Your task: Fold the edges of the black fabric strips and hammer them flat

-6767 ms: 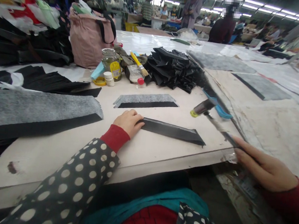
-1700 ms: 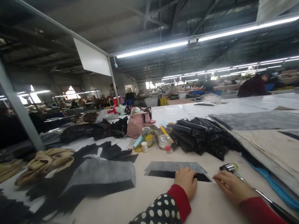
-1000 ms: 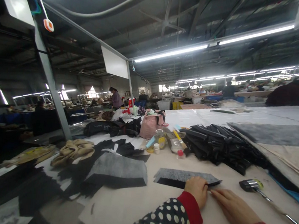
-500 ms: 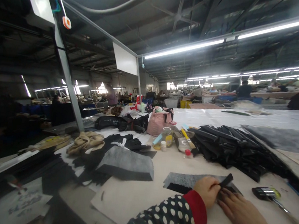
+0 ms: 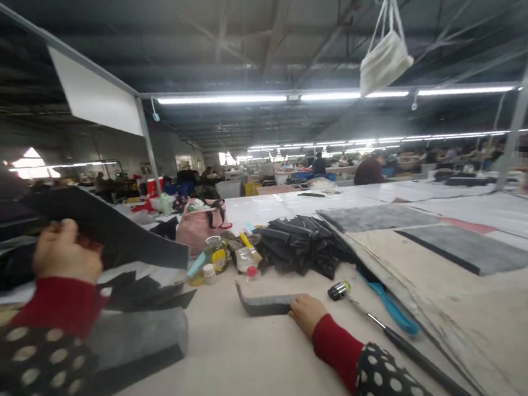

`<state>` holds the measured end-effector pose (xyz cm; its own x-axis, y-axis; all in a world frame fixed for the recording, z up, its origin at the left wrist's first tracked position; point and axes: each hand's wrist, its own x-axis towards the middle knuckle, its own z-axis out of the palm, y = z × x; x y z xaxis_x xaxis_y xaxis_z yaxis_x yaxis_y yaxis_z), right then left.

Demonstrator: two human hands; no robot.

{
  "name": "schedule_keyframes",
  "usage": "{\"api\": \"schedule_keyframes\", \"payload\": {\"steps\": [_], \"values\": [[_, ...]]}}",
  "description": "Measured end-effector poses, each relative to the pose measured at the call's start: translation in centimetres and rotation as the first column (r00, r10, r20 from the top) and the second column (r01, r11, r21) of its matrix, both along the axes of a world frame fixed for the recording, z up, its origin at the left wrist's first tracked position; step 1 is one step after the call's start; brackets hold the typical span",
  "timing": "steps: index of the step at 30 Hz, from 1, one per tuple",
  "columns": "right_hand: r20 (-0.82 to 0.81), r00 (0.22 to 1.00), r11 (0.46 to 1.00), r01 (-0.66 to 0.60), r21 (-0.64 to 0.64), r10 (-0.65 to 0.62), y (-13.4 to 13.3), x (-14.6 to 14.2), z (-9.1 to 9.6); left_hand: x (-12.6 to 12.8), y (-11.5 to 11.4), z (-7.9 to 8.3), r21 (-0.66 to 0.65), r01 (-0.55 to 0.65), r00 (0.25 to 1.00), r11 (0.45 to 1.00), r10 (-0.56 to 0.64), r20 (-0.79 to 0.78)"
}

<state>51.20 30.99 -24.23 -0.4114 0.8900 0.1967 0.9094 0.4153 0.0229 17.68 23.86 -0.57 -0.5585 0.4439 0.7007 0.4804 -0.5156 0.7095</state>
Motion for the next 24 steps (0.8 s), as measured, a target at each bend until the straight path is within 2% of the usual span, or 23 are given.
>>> {"api": "schedule_keyframes", "payload": {"steps": [2,3,5,6,7,9,11,12,13,15,16,17,18,19,20,23,24], "values": [[-0.014,1.0,1.0,0.014,0.001,-0.014,0.5,-0.2,-0.2,-2.4,0.2,0.9,0.096,-0.147,0.975,0.984,0.128,0.18],[-0.025,1.0,1.0,0.018,0.004,-0.018,0.8,-0.2,-0.3,-3.0,0.1,0.9,0.08,-0.193,0.967,0.978,0.177,0.182],[-0.055,0.998,0.999,0.036,0.015,-0.035,1.2,-0.2,-0.4,-2.6,-0.4,-0.1,0.04,-0.255,0.965,0.966,0.251,0.073],[-0.075,0.996,0.998,0.052,0.02,-0.05,1.4,-0.2,-0.4,-1.6,-0.6,-1.2,0.011,-0.259,0.966,0.966,0.259,0.004],[-0.098,0.993,0.997,0.071,0.024,-0.069,1.5,0.0,-0.4,-0.3,-0.8,-2.6,-0.021,-0.275,0.961,0.961,0.274,-0.037],[-0.148,0.983,0.994,0.11,0.024,-0.105,1.6,0.5,-0.4,3.3,-1.4,-6.4,-0.092,-0.155,0.951,0.984,0.124,-0.282],[-0.204,0.97,0.991,0.136,0.019,-0.129,1.6,1.4,-0.4,7.5,-2.0,-11.3,-0.102,0.075,0.855,0.992,-0.116,-0.505],[-0.236,0.962,0.989,0.147,0.018,-0.139,1.5,2.0,-0.4,9.6,-2.4,-14.0,-0.161,0.2,0.776,0.967,-0.256,-0.576],[-0.27,0.951,0.987,0.159,0.019,-0.148,1.5,2.6,-0.5,11.6,-2.9,-16.6,-0.285,0.293,0.679,0.913,-0.408,-0.61],[-0.344,0.924,0.982,0.185,0.025,-0.165,1.6,4.1,-0.7,14.9,-3.9,-20.8,-0.637,0.381,0.381,0.67,-0.741,-0.552],[-0.382,0.908,0.98,0.199,0.029,-0.173,1.7,4.8,-0.9,16.1,-4.4,-22.1,-0.74,0.373,0.261,0.559,-0.829,-0.495],[-0.42,0.89,0.977,0.211,0.033,-0.178,1.7,5.5,-0.9,16.9,-4.8,-22.8,-0.796,0.36,0.205,0.486,-0.874,-0.441],[-0.459,0.87,0.974,0.223,0.039,-0.181,1.6,6.2,-0.9,17.2,-5.2,-22.7,-0.807,0.376,0.205,0.455,-0.891,-0.406],[-0.498,0.848,0.971,0.234,0.046,-0.181,1.5,6.7,-0.8,17.1,-5.5,-22.0,-0.793,0.402,0.234,0.458,-0.889,-0.394],[-0.538,0.825,0.968,0.243,0.056,-0.176,1.2,7.2,-0.5,16.6,-5.8,-20.7,-0.755,0.436,0.287,0.491,-0.87,-0.4],[-0.651,0.747,0.959,0.264,0.105,-0.134,-0.6,8.6,1.9,13.2,-6.7,-14.8,-0.597,0.45,0.41,0.664,-0.748,-0.522],[-0.686,0.719,0.954,0.271,0.131,-0.11,-1.5,9.1,3.0,11.8,-7.0,-12.8,-0.496,0.394,0.513,0.774,-0.633,-0.58]]}}
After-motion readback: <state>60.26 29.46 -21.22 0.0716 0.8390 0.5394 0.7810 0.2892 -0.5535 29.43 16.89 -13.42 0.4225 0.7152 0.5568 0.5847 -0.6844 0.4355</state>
